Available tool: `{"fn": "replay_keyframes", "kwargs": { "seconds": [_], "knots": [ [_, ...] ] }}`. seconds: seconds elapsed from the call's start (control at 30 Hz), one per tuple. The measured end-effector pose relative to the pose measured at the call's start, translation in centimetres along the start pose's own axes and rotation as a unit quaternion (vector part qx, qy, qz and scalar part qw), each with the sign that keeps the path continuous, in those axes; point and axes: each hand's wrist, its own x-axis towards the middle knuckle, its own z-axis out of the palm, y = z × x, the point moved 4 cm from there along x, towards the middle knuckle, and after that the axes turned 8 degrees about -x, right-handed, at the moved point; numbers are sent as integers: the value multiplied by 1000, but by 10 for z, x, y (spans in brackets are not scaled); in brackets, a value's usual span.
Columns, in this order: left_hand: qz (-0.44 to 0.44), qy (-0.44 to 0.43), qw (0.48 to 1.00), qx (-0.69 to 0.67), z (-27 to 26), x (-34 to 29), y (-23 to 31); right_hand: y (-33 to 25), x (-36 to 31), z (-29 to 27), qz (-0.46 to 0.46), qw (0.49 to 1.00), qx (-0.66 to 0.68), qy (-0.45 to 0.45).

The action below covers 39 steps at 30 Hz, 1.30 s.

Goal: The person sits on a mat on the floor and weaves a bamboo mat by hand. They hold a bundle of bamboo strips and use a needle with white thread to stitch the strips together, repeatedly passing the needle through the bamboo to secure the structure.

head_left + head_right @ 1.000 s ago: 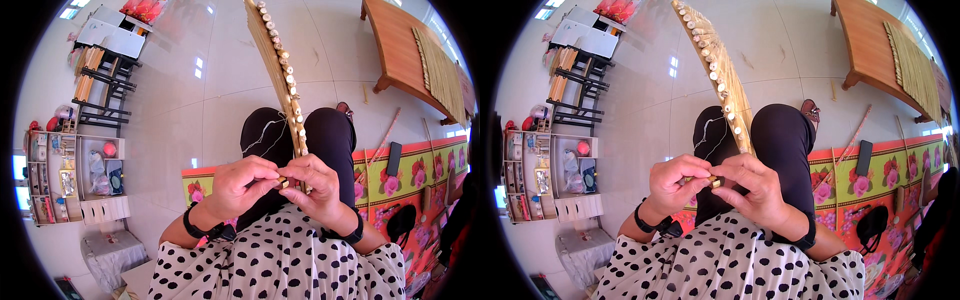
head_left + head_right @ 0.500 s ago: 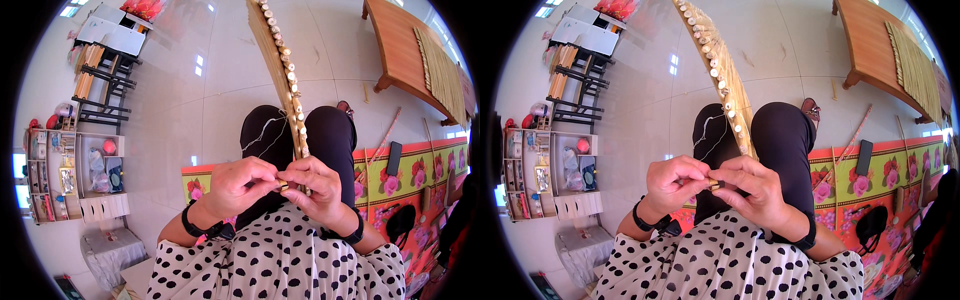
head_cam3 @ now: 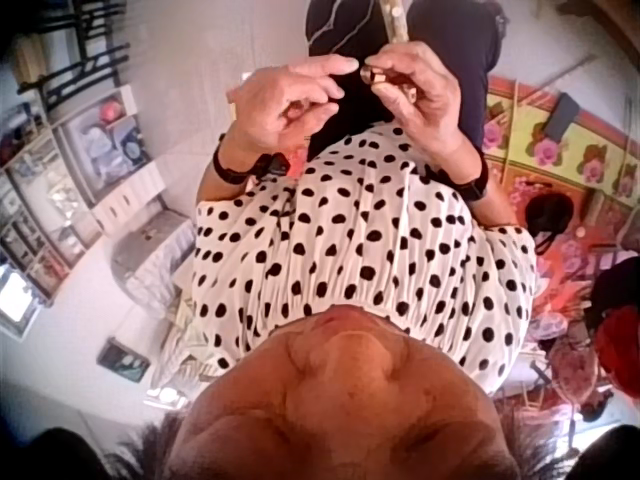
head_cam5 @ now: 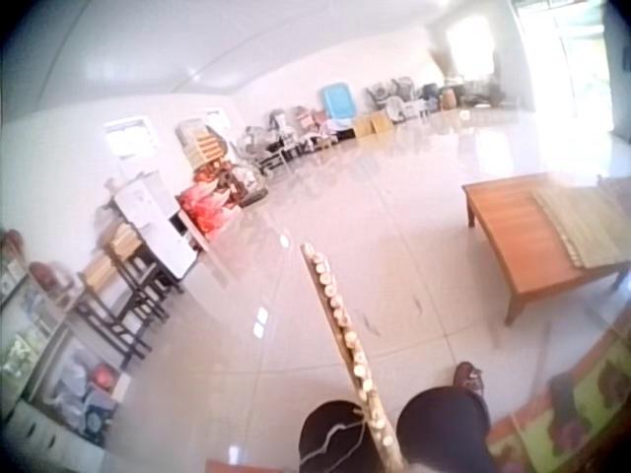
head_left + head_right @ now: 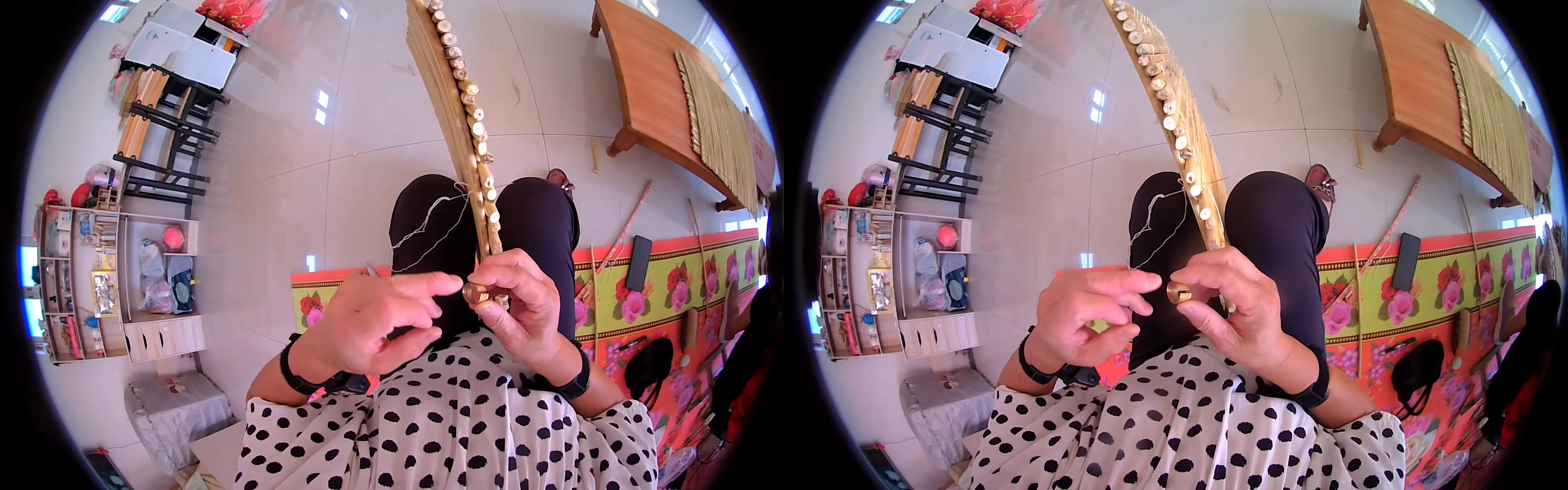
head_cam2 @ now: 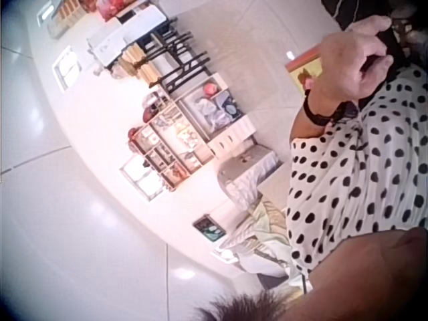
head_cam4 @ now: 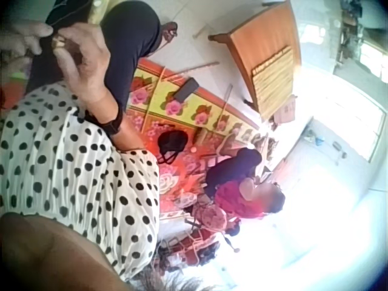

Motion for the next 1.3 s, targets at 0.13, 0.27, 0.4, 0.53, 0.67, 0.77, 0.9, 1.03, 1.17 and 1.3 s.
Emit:
{"fn": "replay_keyframes", "kwargs": {
  "seconds": [0.13,0.27,0.4,0.53,0.67,0.77,0.9,1.03,1.17,1.3],
  "knots": [
    [24,-4,1000,12,6,-3,-1,-3,2,-1,-12,1000,-19,-14],
    [53,-5,998,23,7,-11,-7,-4,2,0,-9,999,-28,-24],
    [66,-12,997,23,11,-13,-8,-6,1,2,-16,999,-29,-26],
    [26,-39,999,0,14,-15,-11,-7,2,3,-28,998,-45,-30],
    [-113,-114,987,-30,18,-13,-7,-7,2,2,-42,996,-67,-35],
    [-145,-110,982,-44,24,-19,-13,-7,2,2,-46,995,-81,-45],
    [-208,-165,963,-55,28,-13,-10,-8,2,4,-47,993,-91,-58],
    [-222,-142,948,-179,24,-17,-15,-8,4,6,-46,991,-110,-60],
    [-239,-18,888,-392,17,-18,-9,-15,10,5,-36,990,-134,-12],
    [-299,4,815,-495,7,-13,-8,-16,9,0,-76,975,-208,28]
  ]
}}
